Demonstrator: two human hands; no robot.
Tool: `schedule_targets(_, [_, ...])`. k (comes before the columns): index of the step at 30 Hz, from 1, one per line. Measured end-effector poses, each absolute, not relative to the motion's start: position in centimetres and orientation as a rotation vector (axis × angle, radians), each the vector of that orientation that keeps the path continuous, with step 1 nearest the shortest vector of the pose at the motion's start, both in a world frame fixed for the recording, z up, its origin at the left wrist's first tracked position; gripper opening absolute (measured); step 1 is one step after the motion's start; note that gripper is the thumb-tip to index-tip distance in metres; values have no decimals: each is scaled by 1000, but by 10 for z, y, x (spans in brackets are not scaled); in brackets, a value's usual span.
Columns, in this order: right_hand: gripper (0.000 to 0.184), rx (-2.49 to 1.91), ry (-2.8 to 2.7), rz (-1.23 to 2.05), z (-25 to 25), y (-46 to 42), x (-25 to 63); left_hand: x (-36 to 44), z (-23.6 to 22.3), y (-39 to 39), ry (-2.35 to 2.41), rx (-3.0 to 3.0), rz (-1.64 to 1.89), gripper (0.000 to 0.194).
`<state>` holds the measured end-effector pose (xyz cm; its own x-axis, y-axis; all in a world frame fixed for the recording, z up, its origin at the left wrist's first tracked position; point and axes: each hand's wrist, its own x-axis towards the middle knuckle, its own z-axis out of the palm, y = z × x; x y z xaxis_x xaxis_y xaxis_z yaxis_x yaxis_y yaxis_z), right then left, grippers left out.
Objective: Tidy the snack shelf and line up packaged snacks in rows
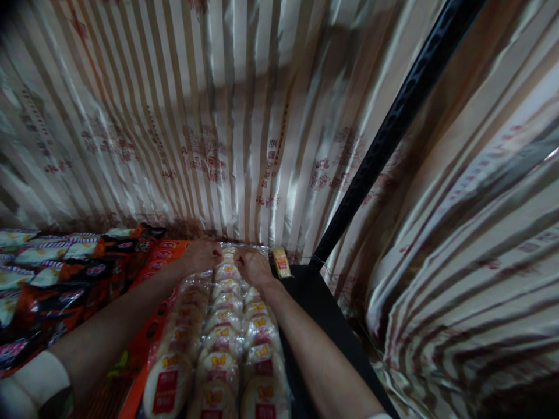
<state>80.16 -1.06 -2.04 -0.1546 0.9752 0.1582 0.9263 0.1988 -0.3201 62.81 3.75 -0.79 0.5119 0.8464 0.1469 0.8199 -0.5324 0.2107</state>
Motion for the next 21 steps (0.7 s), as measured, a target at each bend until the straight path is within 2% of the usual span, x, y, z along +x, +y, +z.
schedule_targets(10, [14,-1769,-2093,148,-25,-13,803,631,-13,32,1463,2654,297,13])
schedule_targets(15, [7,-1528,-2178,165,-26,-21,809,634,-14,29,1495,2649,311,14])
schedule_targets(18, [9,-1406,-2299,182,-28,-24,811,635,-14,28,1520,2641,313,14])
schedule_targets(21, [13,-1510,-2322,137,-27,-27,811,635,-14,27,1535,2640,311,14])
